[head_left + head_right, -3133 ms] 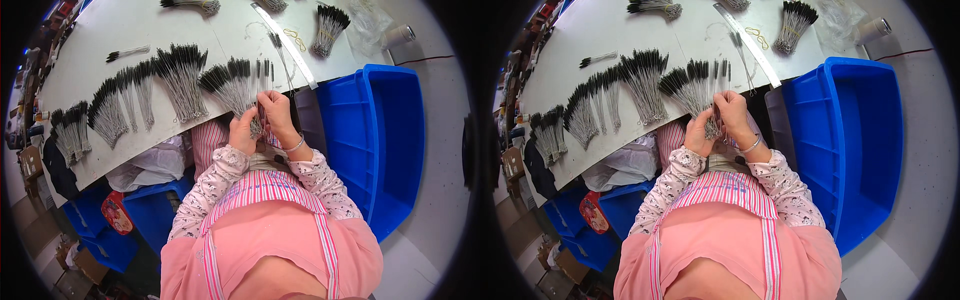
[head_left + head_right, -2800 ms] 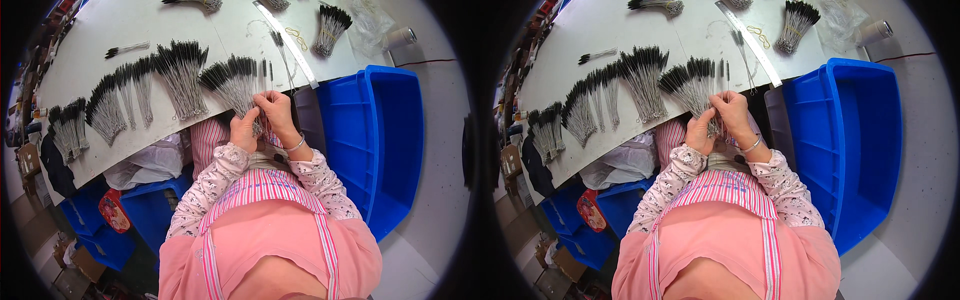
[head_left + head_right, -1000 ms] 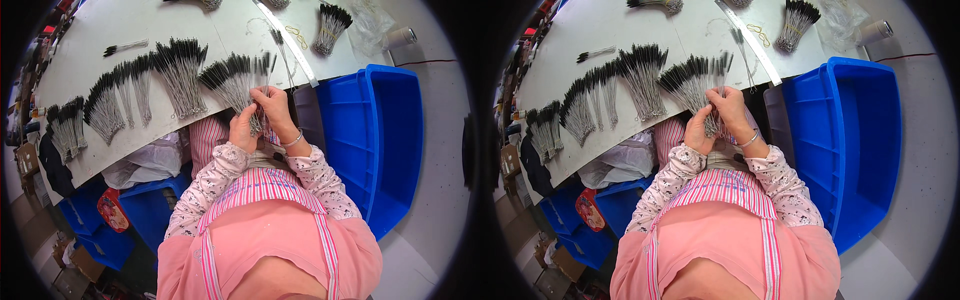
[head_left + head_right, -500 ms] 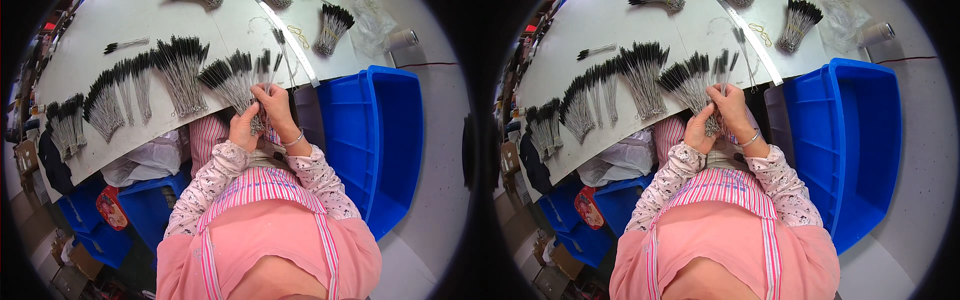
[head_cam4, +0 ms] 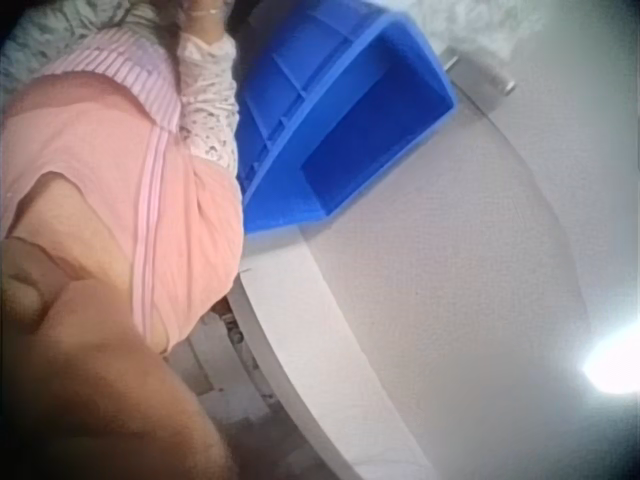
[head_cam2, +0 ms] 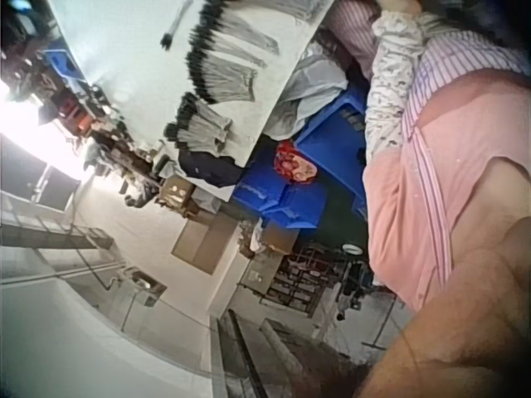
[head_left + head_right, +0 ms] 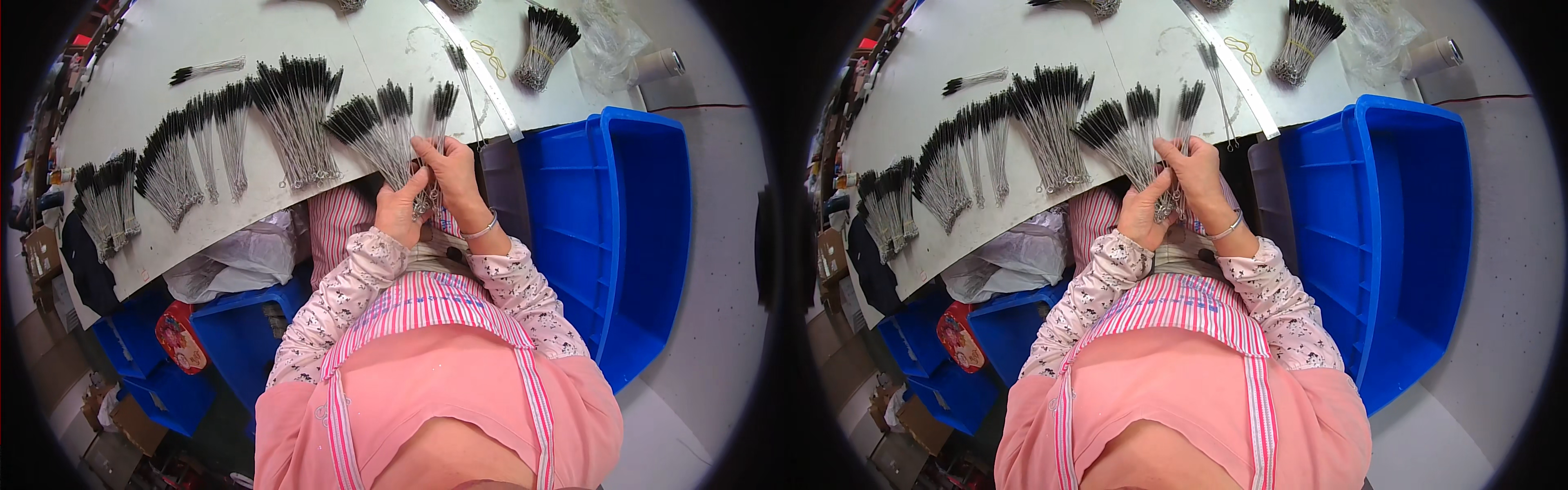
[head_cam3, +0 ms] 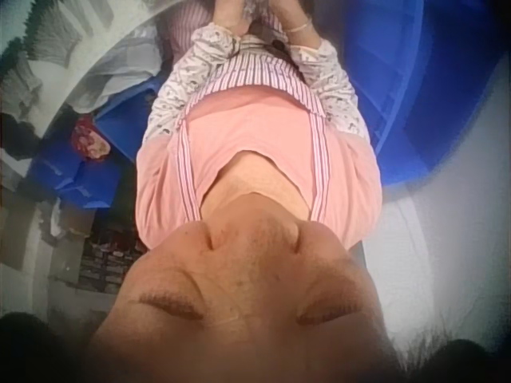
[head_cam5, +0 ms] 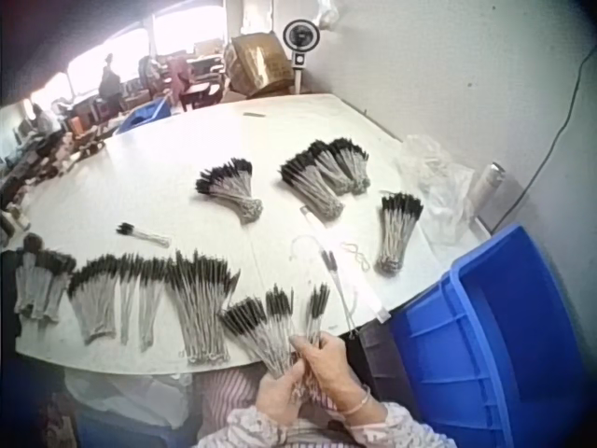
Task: The person sorts bundles of thin wire brushes with black bristles on a white table. They pick up bundles, separate individual brushes, and arrange them into neat piles. The person handles the brushes by hand, organizing them into groups of similar size.
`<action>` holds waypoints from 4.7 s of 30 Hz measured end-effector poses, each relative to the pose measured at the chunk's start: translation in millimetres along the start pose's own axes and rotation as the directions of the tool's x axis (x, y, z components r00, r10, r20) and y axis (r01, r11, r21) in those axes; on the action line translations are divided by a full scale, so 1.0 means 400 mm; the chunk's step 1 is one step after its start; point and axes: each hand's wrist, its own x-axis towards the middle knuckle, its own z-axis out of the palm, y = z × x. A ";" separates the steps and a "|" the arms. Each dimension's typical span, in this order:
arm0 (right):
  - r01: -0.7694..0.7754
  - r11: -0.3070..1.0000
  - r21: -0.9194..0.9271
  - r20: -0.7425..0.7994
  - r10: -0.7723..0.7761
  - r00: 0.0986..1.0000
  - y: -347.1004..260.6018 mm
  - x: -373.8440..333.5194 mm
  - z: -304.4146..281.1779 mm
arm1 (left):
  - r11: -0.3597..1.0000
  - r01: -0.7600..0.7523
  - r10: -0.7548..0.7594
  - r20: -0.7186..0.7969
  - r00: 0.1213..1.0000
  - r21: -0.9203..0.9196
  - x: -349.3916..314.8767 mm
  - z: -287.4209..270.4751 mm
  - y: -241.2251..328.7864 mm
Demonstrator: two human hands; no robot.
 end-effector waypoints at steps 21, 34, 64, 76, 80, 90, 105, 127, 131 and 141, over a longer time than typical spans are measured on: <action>0.020 0.997 -0.077 -0.094 -0.027 0.995 -0.004 -0.015 0.011 | 0.996 -0.067 0.068 0.023 0.997 -0.064 0.002 -0.009 -0.003; 0.162 0.975 -0.153 -0.073 -0.174 0.982 0.060 0.021 -0.024 | 0.977 -0.155 0.160 0.020 0.987 -0.144 0.016 -0.013 -0.022; 0.115 0.981 -0.156 0.001 -0.117 0.993 0.019 0.000 -0.024 | 0.974 -0.180 0.191 0.066 0.979 -0.137 0.013 -0.006 -0.027; 0.097 0.994 -0.051 -0.019 -0.098 0.995 0.019 -0.002 -0.031 | 0.970 -0.153 0.168 0.068 0.983 -0.191 0.011 -0.008 -0.022; 0.062 0.998 0.017 0.008 -0.062 0.998 0.027 0.003 -0.037 | 0.974 -0.143 0.157 0.072 0.985 -0.174 0.014 -0.015 -0.025; -0.009 0.997 0.082 0.050 0.004 0.999 0.006 -0.011 -0.022 | 0.977 -0.136 0.153 0.101 0.983 -0.162 0.000 -0.008 -0.013; 0.168 0.979 -0.116 -0.056 -0.175 0.983 0.026 0.003 -0.033 | 0.968 -0.107 0.142 0.146 0.979 -0.227 0.010 -0.013 -0.017; 0.219 0.942 -0.253 -0.019 -0.231 0.973 -0.009 -0.030 0.007 | 0.949 -0.139 0.167 0.075 0.983 -0.284 0.000 -0.021 -0.006; 0.298 0.877 -0.377 0.072 -0.293 0.953 0.031 0.001 -0.015 | 0.962 -0.165 0.176 0.035 0.984 -0.220 -0.010 -0.009 -0.003; 0.153 0.973 -0.171 0.064 -0.145 0.987 0.015 -0.026 0.008 | 0.968 -0.222 0.229 0.053 0.972 -0.116 -0.001 -0.014 -0.015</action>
